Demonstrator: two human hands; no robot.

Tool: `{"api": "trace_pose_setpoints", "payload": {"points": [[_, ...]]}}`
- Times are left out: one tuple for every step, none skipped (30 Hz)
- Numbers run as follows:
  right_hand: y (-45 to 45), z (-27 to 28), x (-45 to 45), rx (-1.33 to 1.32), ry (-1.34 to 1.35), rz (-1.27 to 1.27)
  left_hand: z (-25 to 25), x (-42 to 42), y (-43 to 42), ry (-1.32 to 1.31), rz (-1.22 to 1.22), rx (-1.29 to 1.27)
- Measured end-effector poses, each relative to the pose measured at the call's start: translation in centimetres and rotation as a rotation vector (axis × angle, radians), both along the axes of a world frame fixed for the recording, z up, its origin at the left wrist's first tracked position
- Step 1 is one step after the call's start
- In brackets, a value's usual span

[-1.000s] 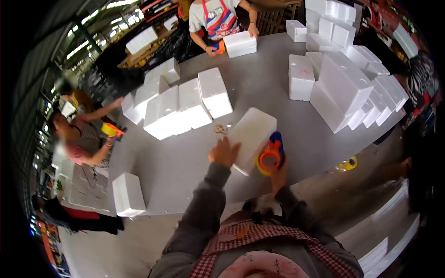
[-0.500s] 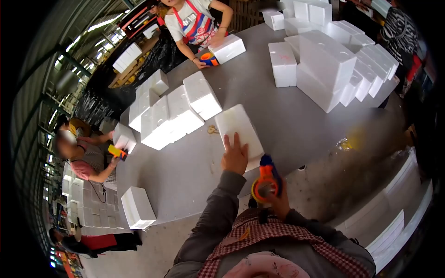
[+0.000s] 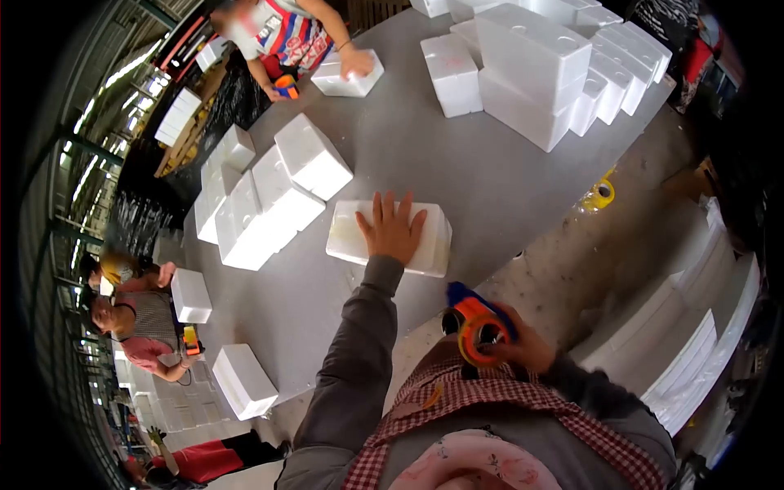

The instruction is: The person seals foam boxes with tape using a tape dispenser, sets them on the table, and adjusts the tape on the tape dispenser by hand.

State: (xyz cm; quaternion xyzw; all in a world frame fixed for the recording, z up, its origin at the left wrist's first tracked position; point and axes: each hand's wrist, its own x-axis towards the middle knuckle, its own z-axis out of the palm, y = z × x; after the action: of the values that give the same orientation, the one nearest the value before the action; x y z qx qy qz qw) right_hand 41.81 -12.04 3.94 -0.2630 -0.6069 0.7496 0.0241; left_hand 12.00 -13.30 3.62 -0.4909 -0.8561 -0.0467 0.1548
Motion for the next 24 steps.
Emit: {"api": "trace_pose_setpoints", "payload": {"points": [[1.0,-1.6,-2.1,0.121,0.206,0.064,0.2,0.1,0.0,0.006,0.0,0.004],[2.1,-3.1,-5.7,0.423,0.242,0.235,0.3,0.2,0.1,-0.003,0.008,0.008],[2.3,-4.0,-8.9,0.73,0.281,0.414,0.4,0.3,0.2,-0.06,0.012,0.013],[1.4,-4.4,-10.2,0.739,0.285,0.436,0.5,0.3,0.1,-0.113,0.022,0.021],[-0.1,-4.4,-11.8,0.789,0.303,0.542,0.0,0.2,-0.2,-0.104,0.009,0.055],[-1.4,-4.3,-13.6,0.847,0.337,0.639,0.2,-0.3,-0.3,-0.075,-0.007,0.088],[-1.6,-4.7,-13.6,0.884,0.4,0.573,0.5,-1.0,-1.2,-0.318,-0.108,0.405],[-0.7,-5.6,-12.4,0.921,0.457,0.521,0.9,-1.1,-2.4,-0.4,-0.205,0.684],[1.1,-5.8,-10.9,0.705,0.469,0.512,1.1,-1.3,-4.2,-0.379,-0.112,0.755],[2.8,-5.3,-8.7,0.485,0.459,0.496,0.8,-1.3,-6.1,-0.37,-0.023,0.822],[4.2,-5.0,-5.6,0.22,0.374,0.367,-0.2,-1.9,-7.8,-0.444,0.097,0.914],[4.8,-4.5,-3.2,-0.036,0.282,0.223,-1.6,-3.1,-9.5,-0.523,0.205,1.005],[5.0,-3.6,-2.2,-0.257,0.325,0.047,-2.9,-4.5,-10.8,-0.781,0.237,1.174],[5.2,-2.9,-1.1,-0.463,0.371,-0.142,-4.2,-6.1,-12.2,-1.059,0.248,1.335],[4.9,-3.7,-0.8,-0.614,0.391,-0.295,-5.4,-7.9,-13.8,-1.197,0.365,1.15],[5.1,-6.5,-0.6,-0.735,0.449,-0.482,-5.4,-8.2,-14.2,-1.364,0.326,1.103],[5.0,-9.1,-1.3,-0.828,0.513,-0.608,-4.9,-8.2,-13.5,-1.426,0.301,1.101],[4.8,-11.1,-3.6,-0.903,0.578,-0.62,-4.4,-8.1,-12.5,-1.487,0.277,1.098],[4.8,-12.5,-6.6,-0.981,0.643,-0.569,-5.6,-9.4,-11.5,-1.724,0.207,1.135],[5.0,-13.3,-9.7,-1.026,0.693,-0.469,-8.1,-10.3,-10.8,-1.738,0.114,1.131],[5.0,-13.5,-12.3,-1.048,0.725,-0.374,-7.8,-9.7,-9.8,-1.617,0.103,1.29],[4.9,-13.2,-14.3,-1.033,0.72,-0.299,-7.4,-10.0,-9.2,-1.541,0.223,1.299],[3.8,-10.8,-15.6,-0.909,0.667,-0.418,-6.7,-10.1,-9.4,-1.45,0.24,1.211],[2.5,-9.0,-16.6,-0.8,0.603,-0.526,-9.0,-11.6,-10.8,-1.451,0.234,1.226]]}}
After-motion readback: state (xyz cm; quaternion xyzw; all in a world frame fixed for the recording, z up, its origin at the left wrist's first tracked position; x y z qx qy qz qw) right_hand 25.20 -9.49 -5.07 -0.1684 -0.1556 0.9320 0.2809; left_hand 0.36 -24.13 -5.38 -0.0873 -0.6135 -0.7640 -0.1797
